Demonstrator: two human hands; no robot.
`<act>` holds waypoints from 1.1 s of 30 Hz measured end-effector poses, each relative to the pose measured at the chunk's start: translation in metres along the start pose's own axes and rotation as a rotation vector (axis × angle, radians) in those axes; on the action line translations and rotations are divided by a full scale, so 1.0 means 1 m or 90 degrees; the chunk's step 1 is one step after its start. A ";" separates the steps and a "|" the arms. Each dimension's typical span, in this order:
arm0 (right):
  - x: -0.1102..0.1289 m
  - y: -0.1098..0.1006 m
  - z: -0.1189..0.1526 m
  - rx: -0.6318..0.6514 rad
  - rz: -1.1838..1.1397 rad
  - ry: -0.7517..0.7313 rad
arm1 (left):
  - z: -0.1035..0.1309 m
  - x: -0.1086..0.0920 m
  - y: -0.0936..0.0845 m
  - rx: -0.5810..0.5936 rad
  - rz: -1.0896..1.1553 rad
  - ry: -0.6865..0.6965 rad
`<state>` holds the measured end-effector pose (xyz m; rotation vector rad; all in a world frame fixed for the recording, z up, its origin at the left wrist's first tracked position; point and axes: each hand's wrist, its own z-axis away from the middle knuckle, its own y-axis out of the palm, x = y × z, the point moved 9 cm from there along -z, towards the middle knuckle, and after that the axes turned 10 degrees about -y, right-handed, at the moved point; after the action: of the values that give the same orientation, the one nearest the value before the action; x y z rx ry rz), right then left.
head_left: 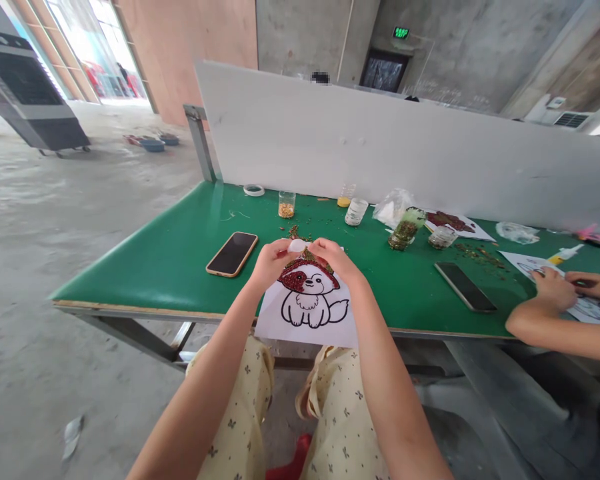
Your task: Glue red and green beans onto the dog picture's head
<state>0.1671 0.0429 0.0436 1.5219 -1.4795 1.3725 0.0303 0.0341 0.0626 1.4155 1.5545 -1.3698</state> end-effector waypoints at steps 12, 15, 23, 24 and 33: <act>-0.030 0.037 0.014 0.183 -0.221 0.203 | 0.003 -0.005 0.023 0.072 0.025 0.085; -0.036 0.033 0.013 0.116 -0.237 0.237 | 0.005 -0.007 0.025 0.057 -0.050 0.145; -0.028 0.024 0.002 0.041 -0.227 0.119 | 0.009 -0.013 0.018 -0.038 -0.229 0.178; -0.027 0.018 -0.001 0.004 -0.223 0.088 | 0.010 -0.015 0.014 -0.059 -0.228 0.176; -0.032 -0.087 0.015 -0.352 0.440 0.091 | 0.011 0.028 -0.052 -0.256 -0.172 -0.073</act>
<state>0.2591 0.0564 0.0301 0.5709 -2.1643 1.2207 -0.0277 0.0385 0.0488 0.8949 1.8657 -1.1727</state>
